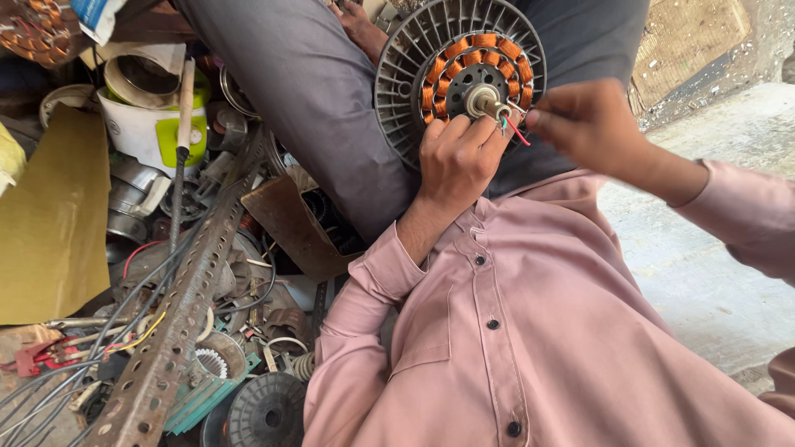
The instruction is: The person sits on the floor and repairs an electric motor stator by hand. They twist and connect wires, use scissors to trim wire ends, and apply white tape to insulate connections. The work is performed on the lap with tools and parts visible nearby.
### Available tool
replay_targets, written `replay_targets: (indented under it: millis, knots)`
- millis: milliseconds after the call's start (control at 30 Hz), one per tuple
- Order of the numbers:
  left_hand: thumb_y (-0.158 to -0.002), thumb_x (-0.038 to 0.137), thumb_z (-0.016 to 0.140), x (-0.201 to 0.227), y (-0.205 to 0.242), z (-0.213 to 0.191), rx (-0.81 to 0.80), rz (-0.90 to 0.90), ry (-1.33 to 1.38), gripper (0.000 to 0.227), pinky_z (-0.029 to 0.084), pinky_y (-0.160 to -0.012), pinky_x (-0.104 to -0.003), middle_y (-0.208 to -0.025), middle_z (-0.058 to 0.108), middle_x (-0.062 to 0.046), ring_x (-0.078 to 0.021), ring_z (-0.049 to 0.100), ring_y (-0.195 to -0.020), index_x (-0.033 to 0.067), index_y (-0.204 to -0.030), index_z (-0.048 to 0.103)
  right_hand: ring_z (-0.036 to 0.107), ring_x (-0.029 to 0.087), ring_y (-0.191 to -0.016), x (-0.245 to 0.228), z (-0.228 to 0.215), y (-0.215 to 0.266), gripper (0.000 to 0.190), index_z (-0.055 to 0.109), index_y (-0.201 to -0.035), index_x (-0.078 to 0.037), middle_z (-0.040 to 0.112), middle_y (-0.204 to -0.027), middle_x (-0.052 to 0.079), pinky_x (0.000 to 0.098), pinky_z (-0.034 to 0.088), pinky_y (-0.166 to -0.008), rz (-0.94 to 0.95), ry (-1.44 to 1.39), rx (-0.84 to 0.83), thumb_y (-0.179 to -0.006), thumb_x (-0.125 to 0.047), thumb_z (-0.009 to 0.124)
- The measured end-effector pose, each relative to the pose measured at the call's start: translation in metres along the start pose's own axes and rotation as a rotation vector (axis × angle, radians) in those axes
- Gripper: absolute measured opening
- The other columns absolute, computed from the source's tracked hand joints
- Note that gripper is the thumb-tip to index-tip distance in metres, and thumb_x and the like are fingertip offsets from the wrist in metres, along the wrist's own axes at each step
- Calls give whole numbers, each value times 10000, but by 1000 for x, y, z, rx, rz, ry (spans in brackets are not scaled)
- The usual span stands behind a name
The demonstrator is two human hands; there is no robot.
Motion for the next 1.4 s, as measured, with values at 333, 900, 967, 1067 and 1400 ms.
replay_targets:
  millis: [333,900,967,1067,1400]
  knots:
    - [-956,150,748,-1,2,2,-28,-1,-7,123,349,-616,-350,-761,529,50,-141,527,-676,147,-1074,781,601,190,-603,-19,-3,21,197,659,-1004,39,604,-742,95,274,443,-542,-601,324,205,-982,-155,632]
    - [-934,152,787,3,0,3,-26,-18,-17,180,353,-612,-360,-733,512,28,-163,506,-647,137,-1113,789,442,94,-577,12,21,-2,224,645,-908,19,533,-650,35,258,317,-490,96,-584,23,-1066,-131,592]
    - [-935,156,801,3,1,3,-26,-16,-22,160,345,-603,-366,-720,502,24,-164,501,-638,133,-1092,786,448,74,-489,16,27,-6,220,645,-838,-21,542,-608,5,234,335,-431,294,-999,-102,-1009,-148,592]
    - [-948,176,822,6,3,5,-38,-22,-37,121,338,-600,-372,-727,517,25,-163,500,-634,123,-1044,771,483,78,-467,13,22,0,206,656,-808,-25,590,-611,15,240,355,-421,363,-973,-102,-964,-137,580]
    - [-925,176,827,10,-4,3,-42,-43,-66,167,350,-609,-377,-699,515,18,-170,504,-626,126,-1074,773,587,257,-623,-30,-3,18,39,682,-986,-17,595,-774,112,366,454,-591,-520,93,372,-959,-13,711]
Point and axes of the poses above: each hand's wrist, its own y-axis away from the middle knuckle, its own z-axis out of the palm, x = y × z, the point moved 3 cm from there along -y, towards the middle knuckle
